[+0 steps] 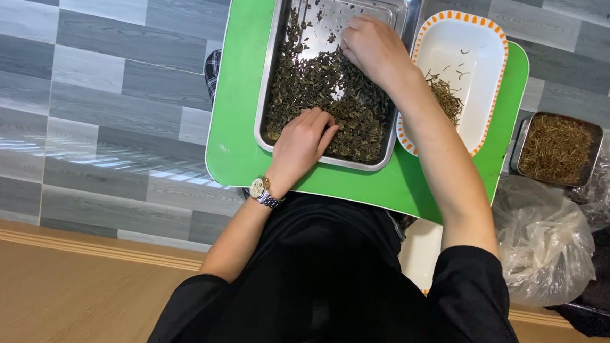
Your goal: The person sits at a low green table and uses both hands to sort through dried green leaves on a metal tray. They pick out specific pieces and place them into a white rectangular dish with an orange patterned rim.
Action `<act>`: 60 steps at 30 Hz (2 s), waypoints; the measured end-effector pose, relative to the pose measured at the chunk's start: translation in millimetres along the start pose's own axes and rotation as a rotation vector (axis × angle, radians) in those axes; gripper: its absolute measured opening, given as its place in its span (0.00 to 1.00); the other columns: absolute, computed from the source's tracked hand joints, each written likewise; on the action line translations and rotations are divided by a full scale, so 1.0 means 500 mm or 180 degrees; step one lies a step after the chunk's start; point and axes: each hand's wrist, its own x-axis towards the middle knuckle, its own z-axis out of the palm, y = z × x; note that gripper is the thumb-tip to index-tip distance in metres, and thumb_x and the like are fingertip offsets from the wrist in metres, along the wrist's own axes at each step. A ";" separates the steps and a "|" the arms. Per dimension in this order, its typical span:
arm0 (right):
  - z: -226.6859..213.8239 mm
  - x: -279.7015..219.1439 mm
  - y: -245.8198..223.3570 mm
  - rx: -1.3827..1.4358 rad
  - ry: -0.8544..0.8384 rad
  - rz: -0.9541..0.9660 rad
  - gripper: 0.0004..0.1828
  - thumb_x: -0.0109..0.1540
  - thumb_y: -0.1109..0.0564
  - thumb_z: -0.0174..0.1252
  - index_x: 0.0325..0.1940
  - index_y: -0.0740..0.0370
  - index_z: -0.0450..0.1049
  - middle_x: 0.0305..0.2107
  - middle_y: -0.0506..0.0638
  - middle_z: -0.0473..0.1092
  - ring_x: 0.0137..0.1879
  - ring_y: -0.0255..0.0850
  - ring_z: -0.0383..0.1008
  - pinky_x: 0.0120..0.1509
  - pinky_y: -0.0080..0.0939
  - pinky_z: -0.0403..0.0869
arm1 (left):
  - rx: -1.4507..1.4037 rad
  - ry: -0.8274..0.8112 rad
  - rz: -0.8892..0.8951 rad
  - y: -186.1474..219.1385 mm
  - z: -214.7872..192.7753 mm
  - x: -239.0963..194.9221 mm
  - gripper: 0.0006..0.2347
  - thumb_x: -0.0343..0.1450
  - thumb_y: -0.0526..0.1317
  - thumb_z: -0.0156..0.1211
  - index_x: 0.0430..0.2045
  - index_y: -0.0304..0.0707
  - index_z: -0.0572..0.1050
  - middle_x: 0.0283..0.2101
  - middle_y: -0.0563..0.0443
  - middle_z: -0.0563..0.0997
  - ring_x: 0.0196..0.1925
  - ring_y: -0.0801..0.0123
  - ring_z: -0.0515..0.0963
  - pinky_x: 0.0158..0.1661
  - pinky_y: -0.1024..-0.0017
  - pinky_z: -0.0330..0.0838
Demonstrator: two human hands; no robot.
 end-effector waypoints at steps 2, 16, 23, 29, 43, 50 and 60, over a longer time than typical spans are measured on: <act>-0.003 0.010 -0.008 -0.0083 -0.0131 0.0066 0.07 0.66 0.65 0.62 0.32 0.66 0.75 0.30 0.52 0.70 0.40 0.48 0.71 0.49 0.50 0.79 | 0.0026 -0.0002 -0.0005 -0.003 0.003 -0.001 0.06 0.76 0.37 0.58 0.32 0.34 0.71 0.33 0.46 0.74 0.34 0.58 0.74 0.34 0.62 0.70; -0.058 0.024 -0.056 -0.0036 -0.1089 0.0446 0.18 0.64 0.71 0.50 0.59 0.81 0.68 0.68 0.76 0.56 0.75 0.68 0.54 0.78 0.61 0.56 | 0.0023 0.0028 0.0010 -0.001 0.001 0.000 0.06 0.76 0.36 0.58 0.32 0.34 0.71 0.33 0.46 0.74 0.33 0.59 0.73 0.33 0.62 0.70; -0.036 -0.034 0.010 -0.0133 -0.0061 -0.0172 0.08 0.67 0.65 0.57 0.34 0.70 0.69 0.36 0.60 0.69 0.47 0.54 0.69 0.52 0.53 0.73 | 0.0030 0.0010 -0.0020 0.001 0.001 0.000 0.06 0.76 0.37 0.58 0.32 0.34 0.71 0.33 0.46 0.75 0.33 0.59 0.74 0.33 0.62 0.70; -0.140 -0.181 -0.035 0.0468 0.0194 0.0261 0.06 0.67 0.68 0.58 0.37 0.64 0.69 0.36 0.53 0.69 0.42 0.45 0.67 0.52 0.47 0.71 | 0.0052 -0.0023 -0.0093 -0.007 0.011 -0.004 0.06 0.76 0.38 0.57 0.32 0.35 0.71 0.32 0.47 0.75 0.32 0.62 0.74 0.31 0.65 0.71; -0.075 -0.503 0.008 0.0264 0.0998 0.1176 0.05 0.63 0.64 0.65 0.35 0.62 0.75 0.27 0.51 0.68 0.38 0.49 0.74 0.45 0.46 0.75 | 0.0071 -0.0204 -0.0166 -0.014 0.012 -0.005 0.06 0.76 0.40 0.55 0.33 0.38 0.73 0.29 0.49 0.73 0.38 0.54 0.79 0.39 0.62 0.76; -0.070 -0.493 -0.007 0.0409 0.1083 0.1350 0.07 0.62 0.62 0.70 0.37 0.61 0.75 0.28 0.50 0.70 0.40 0.48 0.75 0.46 0.46 0.76 | 0.0096 -0.0210 -0.0166 -0.011 0.010 -0.004 0.06 0.76 0.40 0.56 0.34 0.38 0.74 0.29 0.49 0.73 0.38 0.54 0.80 0.38 0.61 0.76; -0.076 -0.431 -0.037 -0.0122 0.1237 0.0979 0.08 0.72 0.55 0.59 0.39 0.55 0.79 0.31 0.48 0.73 0.42 0.45 0.76 0.48 0.43 0.75 | 0.0213 -0.0245 -0.0177 -0.018 0.019 -0.004 0.06 0.76 0.41 0.56 0.34 0.40 0.74 0.29 0.48 0.74 0.39 0.52 0.80 0.39 0.60 0.76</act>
